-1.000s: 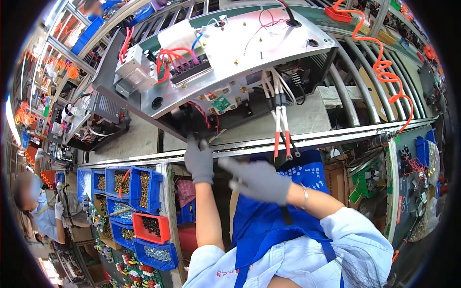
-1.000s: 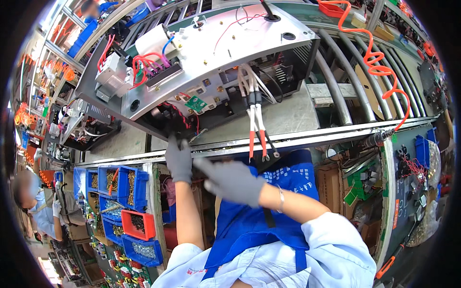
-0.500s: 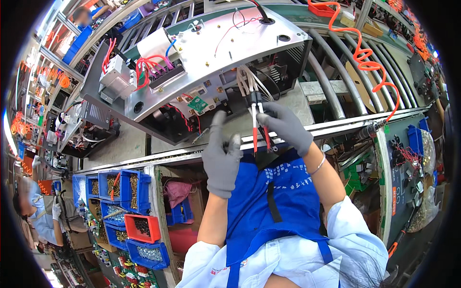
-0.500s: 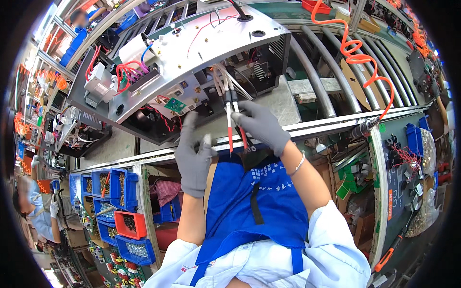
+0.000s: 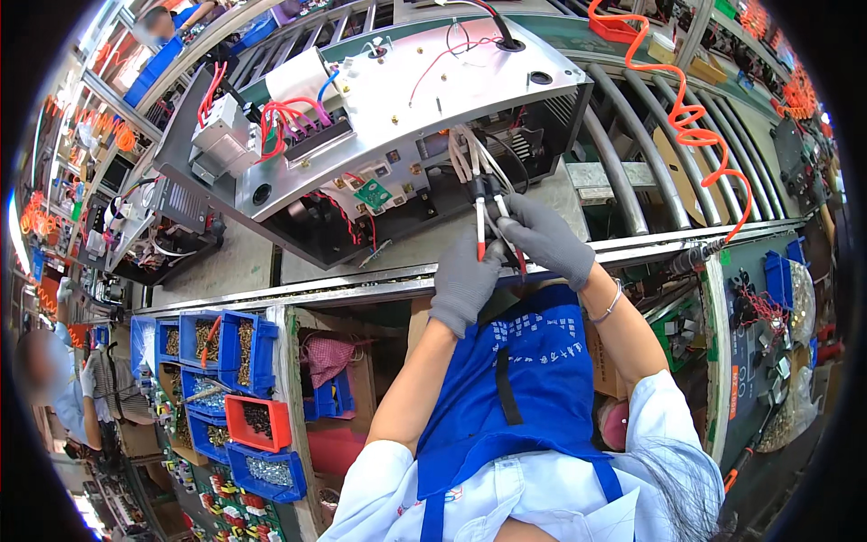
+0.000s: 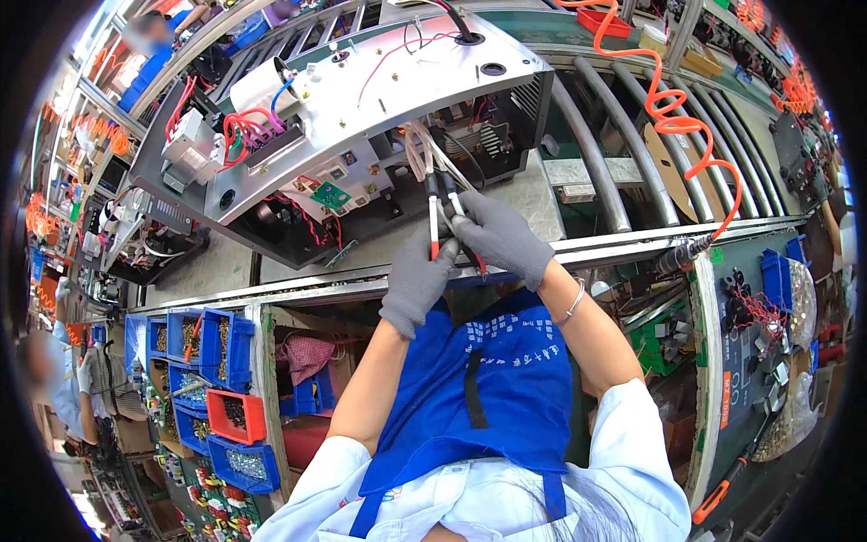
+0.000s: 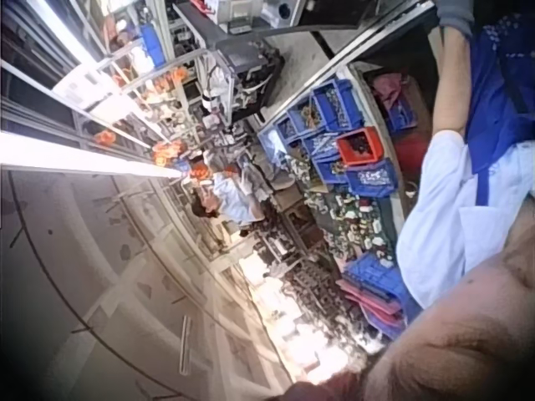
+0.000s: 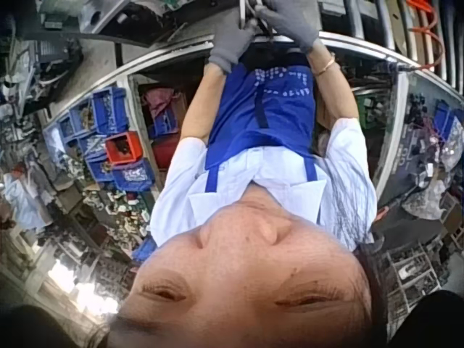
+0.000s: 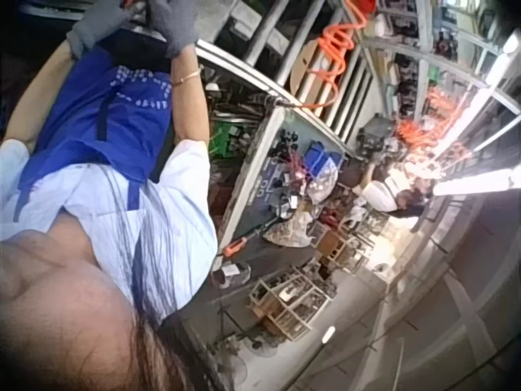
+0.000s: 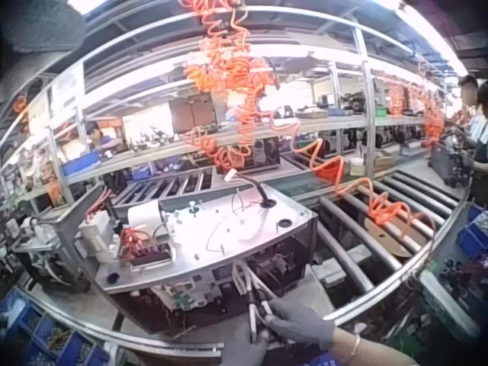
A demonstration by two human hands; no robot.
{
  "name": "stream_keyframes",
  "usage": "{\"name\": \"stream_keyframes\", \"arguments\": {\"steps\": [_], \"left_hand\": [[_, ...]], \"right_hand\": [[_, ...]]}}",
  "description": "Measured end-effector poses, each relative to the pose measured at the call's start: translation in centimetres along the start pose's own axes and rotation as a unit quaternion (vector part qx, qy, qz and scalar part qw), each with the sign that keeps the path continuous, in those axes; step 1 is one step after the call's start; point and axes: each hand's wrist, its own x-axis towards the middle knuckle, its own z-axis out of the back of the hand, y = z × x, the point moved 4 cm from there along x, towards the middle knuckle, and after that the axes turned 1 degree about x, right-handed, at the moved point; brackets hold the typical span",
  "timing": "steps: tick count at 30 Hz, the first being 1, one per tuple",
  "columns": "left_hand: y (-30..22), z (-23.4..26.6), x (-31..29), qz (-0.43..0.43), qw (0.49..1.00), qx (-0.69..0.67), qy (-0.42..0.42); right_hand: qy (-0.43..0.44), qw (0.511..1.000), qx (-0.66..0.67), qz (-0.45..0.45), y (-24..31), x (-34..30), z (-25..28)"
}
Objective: Assembling the internal wiring and components of an electronic power unit on a factory production line.
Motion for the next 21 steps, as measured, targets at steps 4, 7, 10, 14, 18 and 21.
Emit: {"name": "stream_keyframes", "arguments": {"steps": [4, 7, 10, 14, 18, 21], "left_hand": [[-1.5, 0.2, 0.4, 0.022, 0.996, 0.082, -0.032], [-1.9, 0.4, 2.0, 0.064, 0.984, 0.161, 0.030], [0.1, 0.4, 2.5, 0.038, 0.984, 0.173, 0.032], [-2.3, 5.3, 0.2, 0.152, 0.856, -0.463, 0.171], [-1.5, 8.9, 1.1, 0.179, 0.564, -0.748, 0.300], [-1.4, 10.9, 1.8, 0.197, 0.648, -0.679, 0.284]], "right_hand": [[-0.013, 0.999, -0.039, 0.006, -0.2, -0.3, -0.4], [0.002, 0.999, -0.042, 0.013, -0.4, -0.4, -1.5], [0.005, 0.999, -0.040, 0.017, -1.6, 0.3, -1.4], [-0.002, 0.991, 0.132, 0.019, -3.9, 0.9, -0.8], [0.030, 0.874, 0.465, -0.134, 0.1, 0.2, -2.9], [0.056, 0.877, 0.433, -0.203, 0.1, 0.5, -1.9]]}}
